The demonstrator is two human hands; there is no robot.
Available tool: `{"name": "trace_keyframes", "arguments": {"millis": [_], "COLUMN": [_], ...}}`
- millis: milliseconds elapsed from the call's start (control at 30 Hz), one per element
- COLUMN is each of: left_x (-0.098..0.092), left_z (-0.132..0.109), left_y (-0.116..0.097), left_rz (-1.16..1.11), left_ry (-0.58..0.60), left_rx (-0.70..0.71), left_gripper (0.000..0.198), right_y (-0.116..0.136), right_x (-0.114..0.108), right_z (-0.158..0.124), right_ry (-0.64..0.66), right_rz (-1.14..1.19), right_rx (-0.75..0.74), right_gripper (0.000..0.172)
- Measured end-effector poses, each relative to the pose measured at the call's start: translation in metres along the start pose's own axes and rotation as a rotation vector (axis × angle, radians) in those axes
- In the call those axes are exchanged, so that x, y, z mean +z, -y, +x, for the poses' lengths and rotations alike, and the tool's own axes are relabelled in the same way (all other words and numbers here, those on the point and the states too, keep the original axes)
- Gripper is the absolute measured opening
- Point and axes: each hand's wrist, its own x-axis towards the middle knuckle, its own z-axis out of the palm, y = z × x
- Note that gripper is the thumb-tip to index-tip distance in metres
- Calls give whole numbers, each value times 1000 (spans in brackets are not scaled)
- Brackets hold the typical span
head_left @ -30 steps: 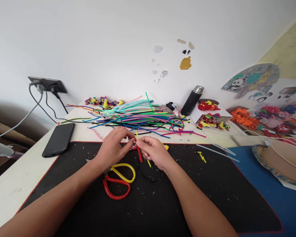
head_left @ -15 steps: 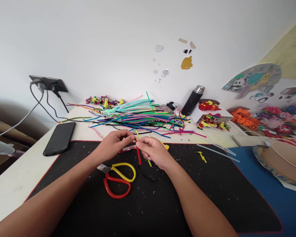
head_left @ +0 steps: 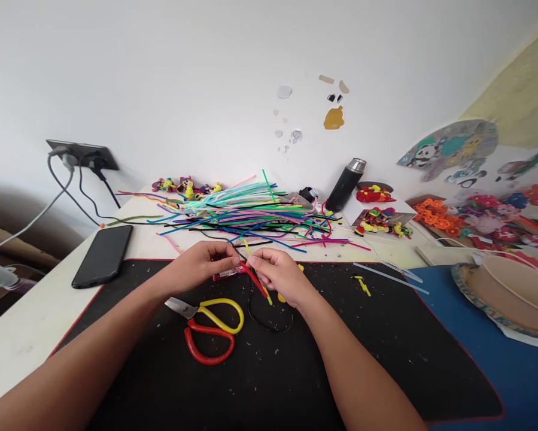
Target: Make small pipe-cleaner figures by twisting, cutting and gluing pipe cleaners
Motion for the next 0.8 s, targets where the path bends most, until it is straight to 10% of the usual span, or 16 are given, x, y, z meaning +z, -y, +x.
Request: {"name": "trace_keyframes", "arguments": {"millis": [800], "left_x": [-1], "left_z": [8], "left_y": [5], "left_rz": [60], "left_ry": [-479], "left_rx": [-29], "left_gripper": [49], "right_y": [-2], "right_x": [-3], "right_z": [4], "right_ry": [-19], "right_rz": [107], "right_rx": [-42], "right_gripper": [55]}}
